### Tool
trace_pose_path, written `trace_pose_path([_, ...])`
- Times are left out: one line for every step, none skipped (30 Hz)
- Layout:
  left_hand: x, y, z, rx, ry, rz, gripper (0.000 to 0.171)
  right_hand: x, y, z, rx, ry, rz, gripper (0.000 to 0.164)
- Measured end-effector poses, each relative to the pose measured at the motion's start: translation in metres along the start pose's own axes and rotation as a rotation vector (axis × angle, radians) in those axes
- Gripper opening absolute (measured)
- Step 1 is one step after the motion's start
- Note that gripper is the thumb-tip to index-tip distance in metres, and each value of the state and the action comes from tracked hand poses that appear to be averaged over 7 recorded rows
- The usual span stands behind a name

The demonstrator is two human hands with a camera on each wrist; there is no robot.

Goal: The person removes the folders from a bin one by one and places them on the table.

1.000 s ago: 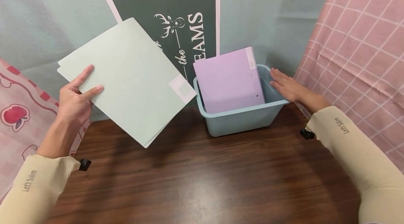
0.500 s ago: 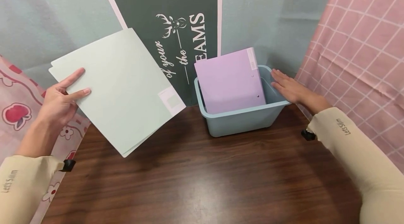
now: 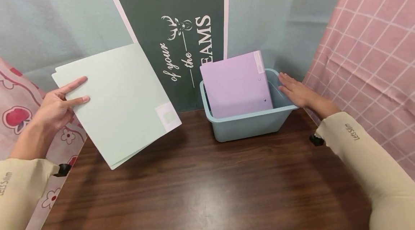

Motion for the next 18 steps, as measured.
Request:
trace_pose_path([0.001,-0.002,0.0,-0.001,-0.02,-0.033,0.064,0.0,0.0,0.0,0.0,0.0,0.001,0.065])
trace_pose_path([0.003,-0.004,-0.001,-0.001,-0.037,-0.07,0.064,0.0,0.0,0.0,-0.002,-0.002,0.0,0.065])
trace_pose_path([0.004,-0.006,-0.001,-0.001,-0.053,-0.115,0.064,0.001,-0.001,0.001,-0.005,-0.005,-0.002,0.065])
trace_pose_path([0.005,-0.008,-0.001,0.001,-0.067,-0.164,0.064,0.001,-0.001,0.001,-0.008,-0.01,-0.004,0.065])
trace_pose_path([0.007,-0.01,-0.001,0.005,-0.075,-0.202,0.065,0.001,-0.001,0.001,-0.01,-0.012,-0.007,0.065])
trace_pose_path([0.008,-0.012,-0.001,0.007,-0.082,-0.243,0.065,0.001,-0.001,0.001,-0.012,-0.015,-0.009,0.065])
trace_pose_path([0.01,-0.014,-0.002,0.009,-0.086,-0.276,0.065,0.001,-0.001,0.002,-0.015,-0.018,-0.01,0.065])
trace_pose_path([0.011,-0.016,-0.002,0.01,-0.087,-0.311,0.065,0.0,-0.001,0.001,-0.017,-0.019,-0.009,0.065])
trace_pose_path([0.012,-0.018,-0.002,0.01,-0.086,-0.333,0.064,0.0,-0.001,0.001,-0.018,-0.019,-0.009,0.065])
trace_pose_path([0.014,-0.019,-0.003,0.009,-0.087,-0.34,0.064,0.0,-0.001,0.001,-0.017,-0.018,-0.009,0.065])
trace_pose_path([0.015,-0.02,-0.003,0.01,-0.087,-0.334,0.063,-0.001,-0.001,0.001,-0.016,-0.016,-0.01,0.065])
trace_pose_path([0.017,-0.021,-0.004,0.009,-0.088,-0.317,0.063,-0.001,-0.001,0.001,-0.016,-0.015,-0.009,0.065])
trace_pose_path([0.019,-0.022,-0.004,0.01,-0.09,-0.298,0.063,-0.001,-0.001,0.001,-0.015,-0.013,-0.009,0.065])
trace_pose_path([0.021,-0.023,-0.005,0.009,-0.092,-0.286,0.062,-0.001,-0.001,0.001,-0.013,-0.01,-0.007,0.065])
trace_pose_path([0.023,-0.024,-0.005,0.007,-0.097,-0.284,0.062,-0.002,-0.001,0.001,-0.013,-0.008,-0.008,0.065])
trace_pose_path([0.024,-0.025,-0.005,0.006,-0.101,-0.285,0.062,-0.002,-0.001,0.001,-0.012,-0.006,-0.008,0.065])
trace_pose_path([0.026,-0.027,-0.005,0.001,-0.106,-0.302,0.061,-0.002,-0.001,0.001,-0.014,-0.007,-0.006,0.065])
trace_pose_path([0.027,-0.029,-0.004,-0.003,-0.11,-0.327,0.061,-0.002,-0.001,0.001,-0.016,-0.009,-0.004,0.065])
Point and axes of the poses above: each hand's wrist, its own z-axis away from the middle knuckle, its own y-axis out of the palm, x = y × z, the point moved 8 cm from there along -z, towards the middle knuckle, and after that the axes turned 2 degrees about -x, right-handed, at the moved point
